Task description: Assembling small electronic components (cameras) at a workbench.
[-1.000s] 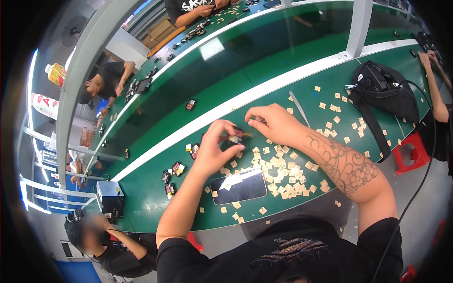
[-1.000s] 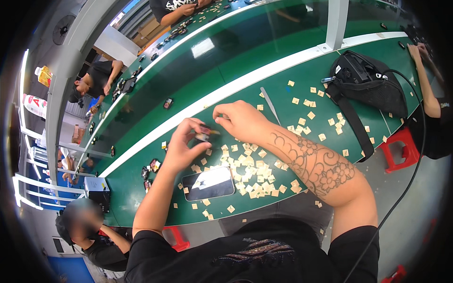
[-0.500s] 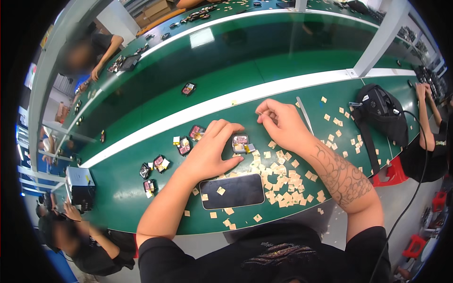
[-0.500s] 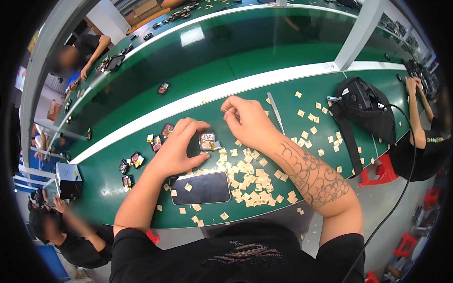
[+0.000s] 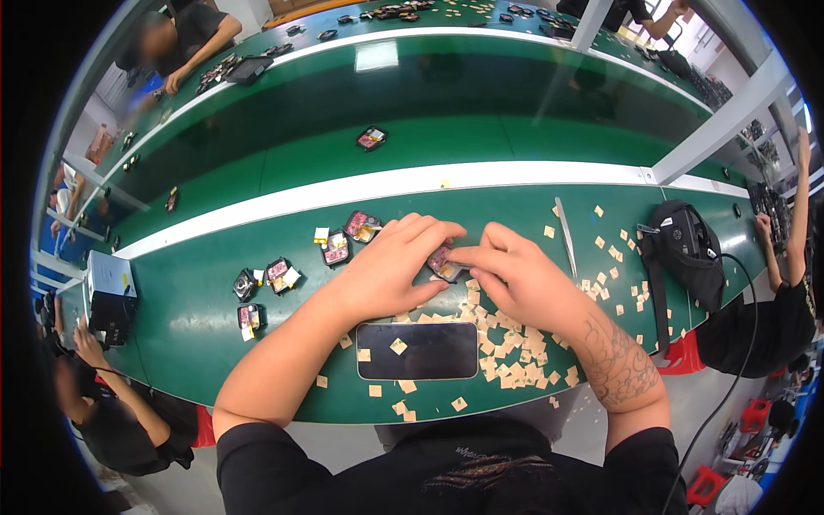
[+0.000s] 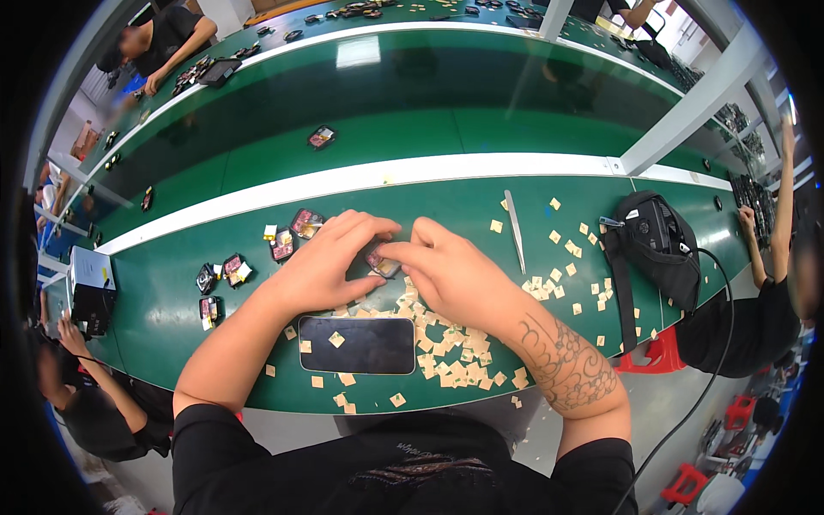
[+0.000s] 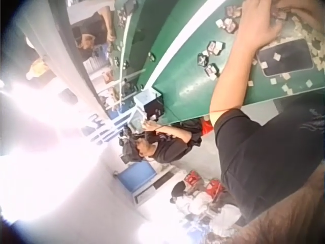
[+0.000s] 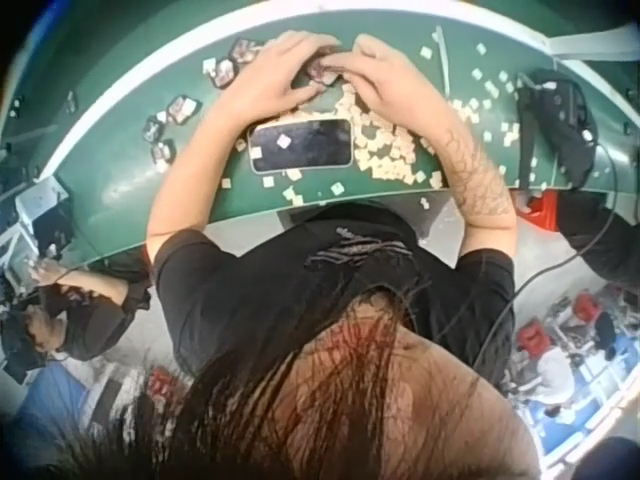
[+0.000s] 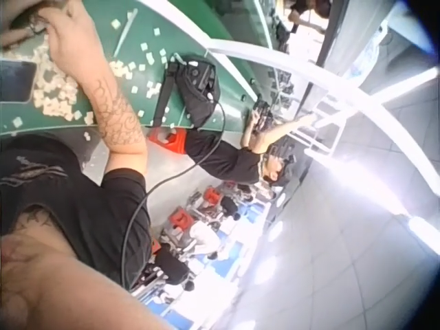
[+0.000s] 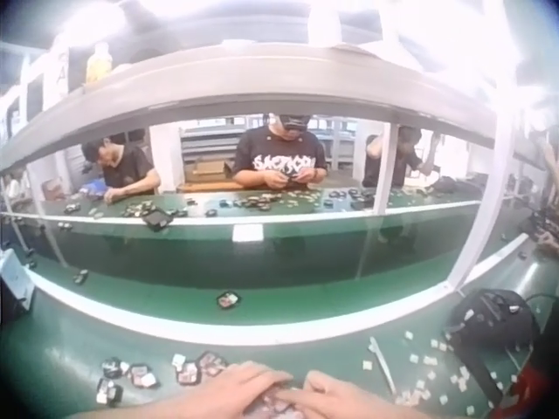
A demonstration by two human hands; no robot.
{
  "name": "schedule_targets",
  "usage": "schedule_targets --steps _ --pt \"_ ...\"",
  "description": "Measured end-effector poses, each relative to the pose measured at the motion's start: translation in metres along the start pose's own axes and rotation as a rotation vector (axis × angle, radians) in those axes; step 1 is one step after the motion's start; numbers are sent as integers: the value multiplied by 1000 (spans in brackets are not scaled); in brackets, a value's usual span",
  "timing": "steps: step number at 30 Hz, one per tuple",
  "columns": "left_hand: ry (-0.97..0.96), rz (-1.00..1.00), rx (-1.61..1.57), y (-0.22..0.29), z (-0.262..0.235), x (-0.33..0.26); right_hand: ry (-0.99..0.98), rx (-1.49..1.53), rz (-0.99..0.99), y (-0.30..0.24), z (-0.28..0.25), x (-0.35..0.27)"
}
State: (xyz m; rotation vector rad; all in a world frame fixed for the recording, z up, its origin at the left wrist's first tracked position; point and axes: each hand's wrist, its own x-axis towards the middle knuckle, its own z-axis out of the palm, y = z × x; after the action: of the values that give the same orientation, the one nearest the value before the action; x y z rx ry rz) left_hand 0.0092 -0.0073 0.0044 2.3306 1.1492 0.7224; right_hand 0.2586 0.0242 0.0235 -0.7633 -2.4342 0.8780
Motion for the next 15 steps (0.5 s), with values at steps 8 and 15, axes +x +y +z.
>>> schedule_targets --steps 8,15 --pt "150 -47 40 17 14 3 11 -320 62 -6 4 -2" --pt "157 -79 16 15 14 1 77 -169 115 4 12 -1"
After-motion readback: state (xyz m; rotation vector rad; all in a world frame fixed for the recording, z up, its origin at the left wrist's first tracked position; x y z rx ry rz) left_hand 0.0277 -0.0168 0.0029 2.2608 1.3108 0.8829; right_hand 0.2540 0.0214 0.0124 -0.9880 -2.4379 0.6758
